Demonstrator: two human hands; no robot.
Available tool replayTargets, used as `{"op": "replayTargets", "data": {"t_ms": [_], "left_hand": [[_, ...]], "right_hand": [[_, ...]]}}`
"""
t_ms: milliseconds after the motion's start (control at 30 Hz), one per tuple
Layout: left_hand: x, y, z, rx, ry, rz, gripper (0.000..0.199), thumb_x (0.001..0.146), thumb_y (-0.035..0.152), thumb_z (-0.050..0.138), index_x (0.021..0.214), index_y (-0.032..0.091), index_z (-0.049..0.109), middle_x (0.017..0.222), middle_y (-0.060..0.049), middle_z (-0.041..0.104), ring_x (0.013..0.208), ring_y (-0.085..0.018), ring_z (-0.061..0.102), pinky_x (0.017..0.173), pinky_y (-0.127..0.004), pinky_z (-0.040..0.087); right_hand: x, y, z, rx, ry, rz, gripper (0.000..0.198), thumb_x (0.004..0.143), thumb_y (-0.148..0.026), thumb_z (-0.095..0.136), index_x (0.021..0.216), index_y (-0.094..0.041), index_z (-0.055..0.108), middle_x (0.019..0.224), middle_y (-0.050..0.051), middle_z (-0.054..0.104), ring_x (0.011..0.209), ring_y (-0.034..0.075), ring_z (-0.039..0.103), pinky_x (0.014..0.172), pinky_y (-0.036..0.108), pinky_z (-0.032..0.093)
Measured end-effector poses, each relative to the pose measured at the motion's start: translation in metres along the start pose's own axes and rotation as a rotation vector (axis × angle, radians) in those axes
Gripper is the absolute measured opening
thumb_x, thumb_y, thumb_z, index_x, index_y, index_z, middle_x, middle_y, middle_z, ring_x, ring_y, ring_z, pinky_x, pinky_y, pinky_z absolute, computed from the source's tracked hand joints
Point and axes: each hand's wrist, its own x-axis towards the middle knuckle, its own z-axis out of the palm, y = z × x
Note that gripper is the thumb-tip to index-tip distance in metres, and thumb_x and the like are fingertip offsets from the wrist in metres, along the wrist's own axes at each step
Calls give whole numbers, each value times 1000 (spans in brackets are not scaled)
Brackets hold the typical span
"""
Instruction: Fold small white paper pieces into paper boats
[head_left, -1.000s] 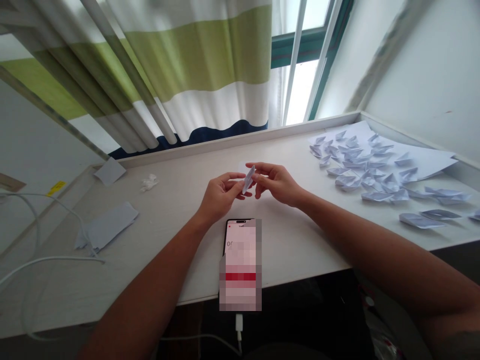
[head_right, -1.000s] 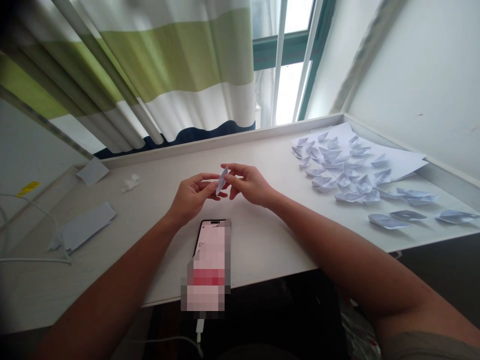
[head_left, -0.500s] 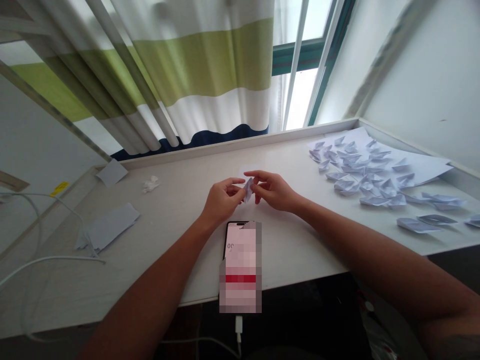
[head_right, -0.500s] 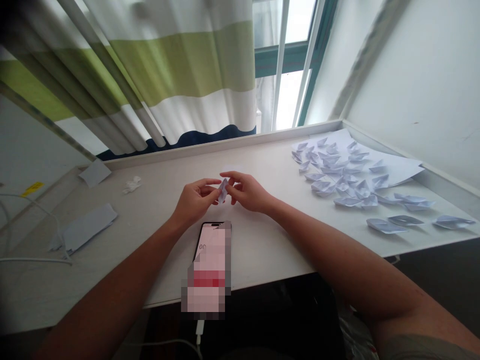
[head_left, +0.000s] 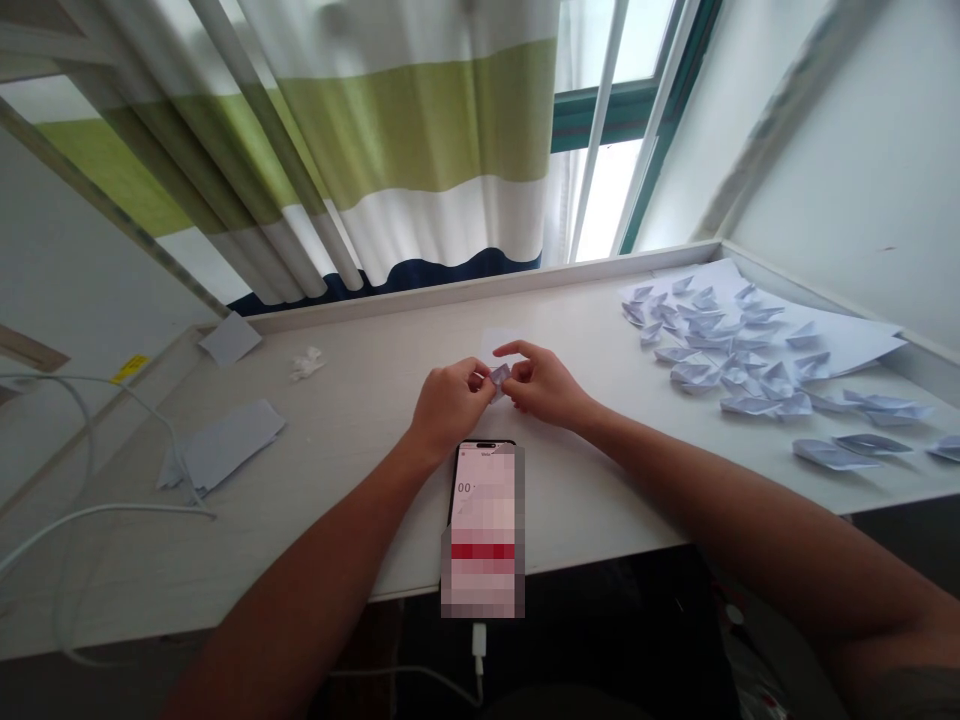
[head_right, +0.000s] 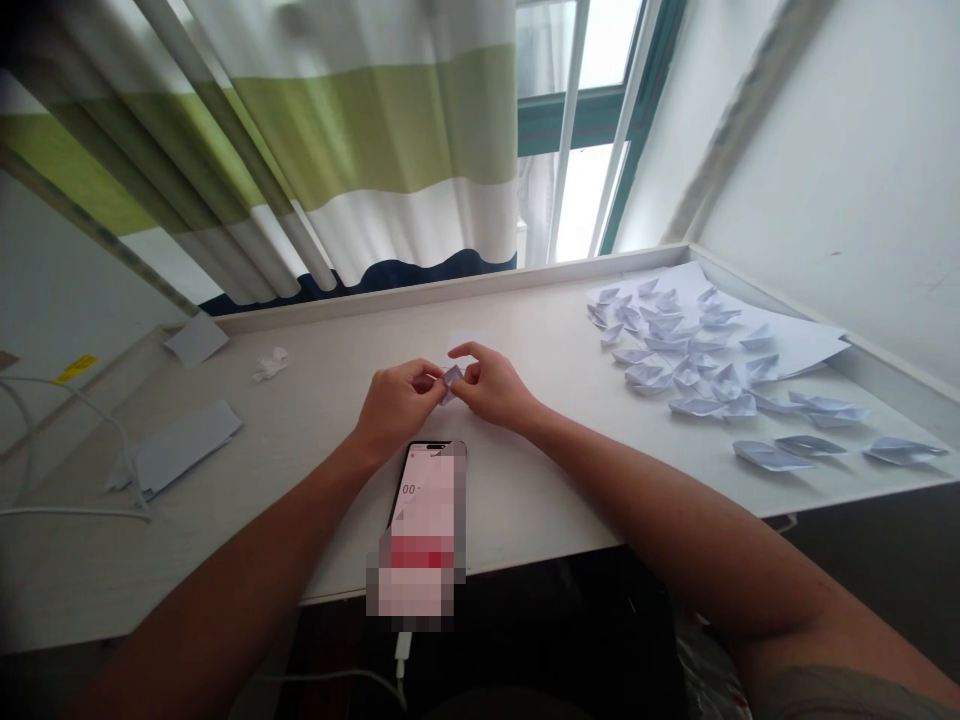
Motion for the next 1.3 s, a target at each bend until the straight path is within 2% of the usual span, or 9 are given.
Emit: {"op": "replayTargets", "data": {"t_ms": [100, 400, 533, 667, 800, 900, 1033, 1133, 1300], "left_hand": [[1, 1, 0, 84, 2, 1, 7, 91, 28, 74, 90, 21, 76, 84, -7, 82, 79, -26, 79, 74, -36, 57], [2, -3, 0, 95, -9, -20, 9, 88, 28, 75, 82, 22, 72, 77, -5, 80, 71, -24, 75, 67, -33, 52], [6, -8, -4, 79, 15, -54, 2, 87, 25, 74, 85, 23, 74, 77, -5, 80, 72, -23, 75, 68, -32, 53], [15, -16, -22, 41, 39, -187, 5, 85, 21, 72, 80, 21, 72, 74, -5, 78, 67, -21, 74, 62, -28, 51], [12, -19, -56, 30, 11, -315, 8, 81, 20, 74, 75, 20, 69, 65, -4, 75, 48, -16, 65, 49, -24, 44], [-7, -23, -86, 48, 24, -406, 8, 78, 19, 74, 74, 19, 68, 59, -3, 73, 43, -15, 62, 45, -23, 41], [-44, -38, -125, 71, 83, -509, 7, 78, 20, 73, 73, 19, 67, 63, -5, 75, 48, -17, 67, 46, -23, 43], [-72, -56, -155, 80, 161, -579, 8, 80, 22, 71, 74, 19, 67, 65, -6, 76, 49, -18, 68, 47, -25, 43], [-112, -89, -185, 79, 227, -648, 10, 80, 15, 68, 71, 18, 66, 61, -4, 72, 42, -14, 59, 46, -24, 40]], "right_hand": [[0, -1, 2, -26, 20, 18, 30, 86, -25, 69, 115, -19, 65, 53, -9, 53, 48, 14, 57, 51, 27, 45], [0, 3, 3, -22, -17, 29, 32, 84, -20, 69, 116, -20, 64, 54, -9, 57, 47, 15, 57, 53, 28, 46], [1, -1, 2, -6, -28, 68, 34, 84, -19, 69, 117, -20, 63, 54, -9, 59, 48, 15, 60, 54, 28, 49], [-3, -1, -4, 22, -43, 69, 34, 88, -27, 68, 121, -19, 61, 54, -11, 57, 46, 14, 57, 50, 26, 47], [-2, -9, 1, 13, -52, 66, 25, 94, -27, 64, 117, -17, 65, 56, -8, 59, 46, 12, 55, 48, 24, 46], [15, -34, 27, -52, -155, 61, 21, 95, -22, 66, 115, -15, 68, 60, -5, 64, 44, 11, 56, 45, 23, 45], [53, -77, 93, -94, -365, 1, 25, 93, -19, 75, 118, -14, 70, 74, 2, 75, 45, 13, 66, 44, 23, 49], [74, -96, 152, -121, -507, -47, 4, 95, -14, 73, 99, -14, 73, 75, 3, 76, 49, 13, 69, 45, 22, 50], [80, -101, 218, -206, -594, -107, 25, 97, -10, 68, 73, -14, 69, 63, 2, 70, 50, 11, 67, 50, 20, 52]]}}
